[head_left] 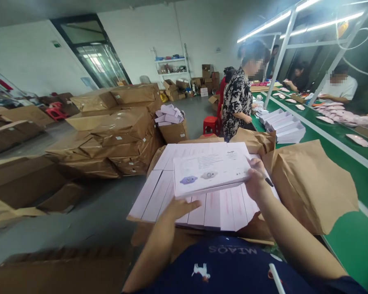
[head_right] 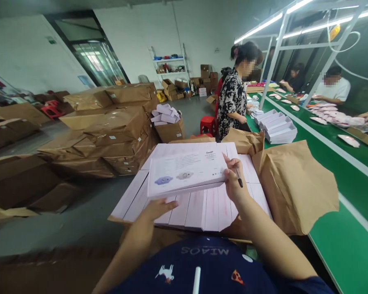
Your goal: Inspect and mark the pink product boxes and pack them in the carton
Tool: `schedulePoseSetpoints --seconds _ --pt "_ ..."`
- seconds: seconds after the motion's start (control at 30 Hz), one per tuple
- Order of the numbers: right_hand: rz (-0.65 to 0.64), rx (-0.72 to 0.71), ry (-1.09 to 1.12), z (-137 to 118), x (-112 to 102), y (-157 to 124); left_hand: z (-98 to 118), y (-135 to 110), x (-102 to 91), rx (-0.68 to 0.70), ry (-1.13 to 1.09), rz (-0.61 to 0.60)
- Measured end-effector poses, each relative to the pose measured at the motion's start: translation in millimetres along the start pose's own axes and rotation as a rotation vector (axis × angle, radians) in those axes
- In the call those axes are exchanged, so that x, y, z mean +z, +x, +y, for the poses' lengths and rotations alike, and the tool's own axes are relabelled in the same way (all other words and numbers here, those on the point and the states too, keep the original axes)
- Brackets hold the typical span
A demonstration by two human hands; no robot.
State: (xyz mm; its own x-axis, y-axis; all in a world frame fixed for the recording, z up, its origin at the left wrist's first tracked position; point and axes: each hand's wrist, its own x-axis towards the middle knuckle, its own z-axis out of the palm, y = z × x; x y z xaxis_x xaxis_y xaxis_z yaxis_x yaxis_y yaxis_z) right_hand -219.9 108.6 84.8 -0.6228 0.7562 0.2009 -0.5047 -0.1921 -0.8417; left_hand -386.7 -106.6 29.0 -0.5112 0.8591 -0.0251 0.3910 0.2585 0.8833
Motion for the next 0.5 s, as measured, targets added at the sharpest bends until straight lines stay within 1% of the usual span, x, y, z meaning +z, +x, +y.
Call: schedulePoseSetpoints --seconds 0.03,0.07,0.1,0.13,0.17,0.2,0.23,0.27,0.3,0.33,0.37,0.4,0.43,0.5 --pt "-0.019 0.010 -0.067 2.6 -3.9 4.9 -4.9 -11.0 -23.0 0.011 0.120 -0.020" --pt "-0.050 0.051 -0.158 5.8 -7.6 9.4 -10.0 -23.1 -44.6 0.015 0.270 -0.029" --pt "-0.087 0.106 -0.272 9.3 -11.1 13.1 -14.5 -35.4 -63.2 -0.030 0.435 -0.026" --pt "-0.122 0.153 -0.401 12.2 -14.0 15.9 -18.0 -46.9 -77.8 -0.152 0.593 0.049" --pt "-0.145 0.162 -0.535 13.8 -16.1 17.5 -19.9 -56.4 -87.5 -0.247 0.704 0.125" --pt "-0.153 0.115 -0.662 13.5 -17.0 17.8 -19.9 -63.0 -91.9 -0.274 0.754 0.205" --pt "-0.148 0.007 -0.768 10.9 -16.3 16.7 -18.0 -66.1 -91.3 -0.251 0.753 0.270" --pt "-0.139 -0.146 -0.842 6.1 -13.5 14.5 -14.5 -65.5 -86.2 -0.173 0.707 0.308" --pt "-0.139 -0.307 -0.880 -0.3 -8.3 11.4 -9.9 -61.5 -77.6 -0.068 0.638 0.317" --pt "-0.166 -0.439 -0.884 -7.4 -0.6 8.1 -4.9 -54.7 -66.6 0.018 0.572 0.293" --pt "-0.234 -0.521 -0.864 -14.1 9.4 5.1 0.0 -46.3 -54.6 0.068 0.529 0.255" --pt "-0.343 -0.532 -0.836 -19.2 21.3 3.0 4.3 -37.4 -42.8 0.078 0.516 0.200" --pt "-0.478 -0.480 -0.809 -21.8 34.2 2.3 7.8 -28.9 -31.9 0.074 0.519 0.153" --pt "-0.752 -0.259 -0.776 -17.4 58.7 5.1 12.6 -16.4 -15.9 0.041 0.538 0.103"
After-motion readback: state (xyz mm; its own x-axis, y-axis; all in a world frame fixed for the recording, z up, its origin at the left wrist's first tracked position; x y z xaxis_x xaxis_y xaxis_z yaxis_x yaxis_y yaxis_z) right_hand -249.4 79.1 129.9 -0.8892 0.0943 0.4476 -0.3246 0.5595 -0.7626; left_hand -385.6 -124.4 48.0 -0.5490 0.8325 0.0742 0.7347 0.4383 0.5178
